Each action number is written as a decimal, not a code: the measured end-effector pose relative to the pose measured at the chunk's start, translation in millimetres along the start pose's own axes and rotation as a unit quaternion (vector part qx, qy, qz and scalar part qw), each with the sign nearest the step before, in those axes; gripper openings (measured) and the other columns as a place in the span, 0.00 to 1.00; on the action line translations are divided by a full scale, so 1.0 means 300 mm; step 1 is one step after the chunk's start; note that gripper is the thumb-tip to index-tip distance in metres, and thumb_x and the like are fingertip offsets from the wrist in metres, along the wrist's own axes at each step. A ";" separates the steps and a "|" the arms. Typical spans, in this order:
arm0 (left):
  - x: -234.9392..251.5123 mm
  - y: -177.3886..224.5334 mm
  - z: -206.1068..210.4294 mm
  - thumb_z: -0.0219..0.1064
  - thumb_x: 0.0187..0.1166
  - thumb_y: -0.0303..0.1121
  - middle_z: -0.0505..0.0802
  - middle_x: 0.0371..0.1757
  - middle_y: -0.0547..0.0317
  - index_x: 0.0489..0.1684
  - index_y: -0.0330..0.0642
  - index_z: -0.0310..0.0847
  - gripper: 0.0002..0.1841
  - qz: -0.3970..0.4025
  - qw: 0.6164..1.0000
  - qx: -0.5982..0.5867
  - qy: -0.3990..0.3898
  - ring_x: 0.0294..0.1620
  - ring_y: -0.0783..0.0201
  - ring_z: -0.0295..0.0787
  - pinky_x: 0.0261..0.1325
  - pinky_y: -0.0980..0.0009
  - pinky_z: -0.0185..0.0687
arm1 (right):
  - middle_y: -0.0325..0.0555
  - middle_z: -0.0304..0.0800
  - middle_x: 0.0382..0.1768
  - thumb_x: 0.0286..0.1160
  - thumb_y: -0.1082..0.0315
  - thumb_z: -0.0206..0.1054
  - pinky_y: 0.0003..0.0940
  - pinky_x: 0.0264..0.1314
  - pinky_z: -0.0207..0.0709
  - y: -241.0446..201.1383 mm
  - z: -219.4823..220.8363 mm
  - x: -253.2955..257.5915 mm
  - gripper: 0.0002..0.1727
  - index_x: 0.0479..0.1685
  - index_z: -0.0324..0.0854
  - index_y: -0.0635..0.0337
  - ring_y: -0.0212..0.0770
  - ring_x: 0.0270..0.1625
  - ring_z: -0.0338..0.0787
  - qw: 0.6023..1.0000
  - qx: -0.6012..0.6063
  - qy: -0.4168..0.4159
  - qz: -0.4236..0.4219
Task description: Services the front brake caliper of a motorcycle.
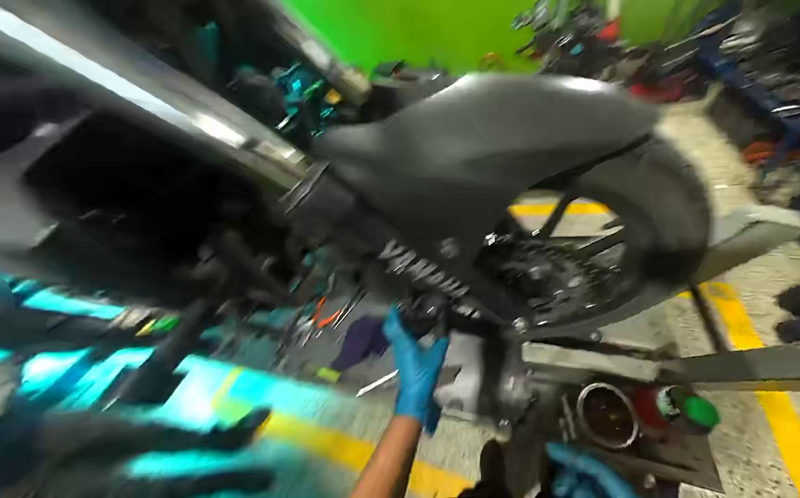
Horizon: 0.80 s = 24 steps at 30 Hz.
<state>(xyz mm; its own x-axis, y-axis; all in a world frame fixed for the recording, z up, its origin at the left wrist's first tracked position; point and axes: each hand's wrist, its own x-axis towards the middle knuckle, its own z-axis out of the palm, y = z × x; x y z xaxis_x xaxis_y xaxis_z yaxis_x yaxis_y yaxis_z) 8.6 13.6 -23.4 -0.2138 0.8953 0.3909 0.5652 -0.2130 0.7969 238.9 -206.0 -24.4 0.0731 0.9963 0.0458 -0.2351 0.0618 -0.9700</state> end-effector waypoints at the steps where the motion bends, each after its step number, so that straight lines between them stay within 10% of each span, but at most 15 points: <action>1: 0.001 -0.013 -0.009 0.89 0.42 0.26 0.67 0.83 0.24 0.91 0.29 0.43 0.67 -0.004 1.000 0.020 0.000 0.82 0.37 0.69 0.80 0.46 0.73 | 0.47 0.93 0.52 0.83 0.74 0.58 0.37 0.58 0.88 0.020 -0.009 -0.014 0.18 0.68 0.81 0.72 0.35 0.50 0.92 1.000 -0.002 -0.014 0.006; 13: -0.229 -0.195 -0.315 0.70 0.75 0.46 0.82 0.76 0.43 0.86 0.36 0.64 0.39 -0.099 0.981 0.004 -0.167 0.66 0.55 0.87 0.69 0.56 0.84 | 0.47 0.93 0.46 0.82 0.74 0.54 0.42 0.53 0.90 0.069 0.100 -0.103 0.21 0.70 0.78 0.72 0.41 0.45 0.93 0.993 -0.036 -0.012 0.114; 18: -0.318 -0.300 -0.448 0.61 0.84 0.44 0.93 0.59 0.50 0.69 0.33 0.82 0.25 -0.122 0.939 -0.043 -0.318 0.57 0.62 0.92 0.68 0.60 0.85 | 0.48 0.92 0.53 0.80 0.70 0.55 0.38 0.48 0.91 0.107 0.287 -0.054 0.25 0.74 0.75 0.71 0.41 0.45 0.93 0.996 -0.039 0.045 0.073; 24: -0.400 -0.446 -0.568 0.59 0.87 0.47 0.92 0.64 0.48 0.72 0.39 0.82 0.25 -0.147 0.864 -0.012 -0.482 0.63 0.57 0.90 0.73 0.55 0.82 | 0.51 0.90 0.57 0.79 0.62 0.59 0.41 0.51 0.90 0.258 0.441 -0.088 0.28 0.77 0.74 0.68 0.45 0.48 0.92 0.971 -0.115 0.098 0.187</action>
<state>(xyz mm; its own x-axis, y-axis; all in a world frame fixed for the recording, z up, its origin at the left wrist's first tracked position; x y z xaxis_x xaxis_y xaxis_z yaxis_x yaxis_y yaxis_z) -177.0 -132.1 -98.5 0.4237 0.8199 -0.3850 0.5796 0.0812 0.8109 90.5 -219.7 -69.1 0.2123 0.9149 -0.3434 -0.0598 -0.3386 -0.9390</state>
